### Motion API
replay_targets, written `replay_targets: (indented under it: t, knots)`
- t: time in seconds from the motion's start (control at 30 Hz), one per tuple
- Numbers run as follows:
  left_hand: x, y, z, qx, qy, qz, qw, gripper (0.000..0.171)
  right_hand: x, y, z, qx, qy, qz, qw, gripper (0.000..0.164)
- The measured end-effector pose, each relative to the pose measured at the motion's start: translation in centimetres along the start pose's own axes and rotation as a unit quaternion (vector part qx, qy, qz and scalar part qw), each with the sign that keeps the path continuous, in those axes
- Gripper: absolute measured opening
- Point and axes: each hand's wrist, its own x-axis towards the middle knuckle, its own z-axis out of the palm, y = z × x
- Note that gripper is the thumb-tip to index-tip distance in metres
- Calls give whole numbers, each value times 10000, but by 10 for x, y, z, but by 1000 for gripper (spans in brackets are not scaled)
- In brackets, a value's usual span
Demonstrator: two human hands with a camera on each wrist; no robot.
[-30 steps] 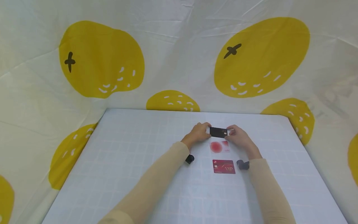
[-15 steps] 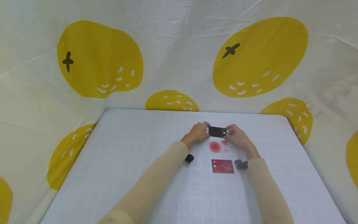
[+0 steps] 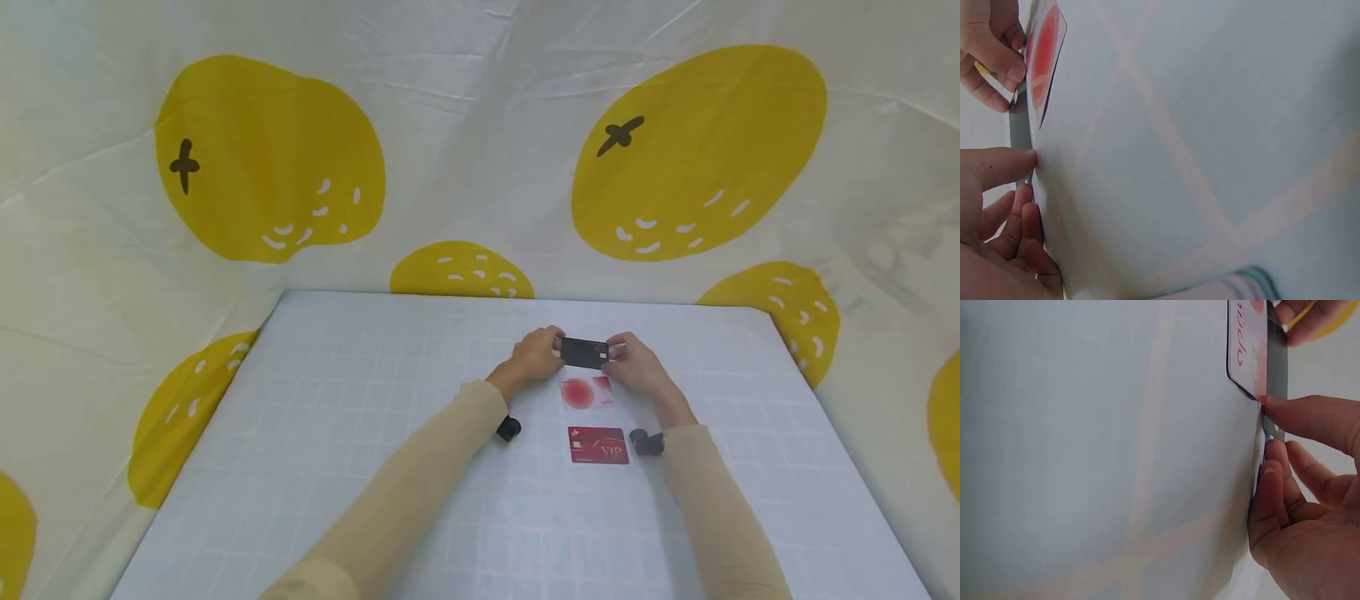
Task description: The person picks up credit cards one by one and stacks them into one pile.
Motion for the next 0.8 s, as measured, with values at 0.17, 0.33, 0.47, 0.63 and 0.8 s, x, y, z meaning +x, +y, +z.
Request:
replay_targets:
  t: [0.17,0.33,0.47,0.63,0.8]
  knots:
    - [0,-1,0,-180,39,-81,9998,44,-2,-3,1,-33,162,-117,9998,52]
    - [-1,-2,-5,-588,56,-97,9982,39,-4,-4,2,-46,341,-305,9989,49]
    - [-4,-3,-9,-1002,-13,-74,9949,36,-6,-3,2,-9,447,-395,9982,45]
    - [-7,-5,-11,-1619,-127,-187,9865,35,-7,-4,4,257,440,-204,9985,43]
    - [-8,-8,-15,-2076,-63,-244,9779,33,-9,-6,5,575,439,-122,9973,46]
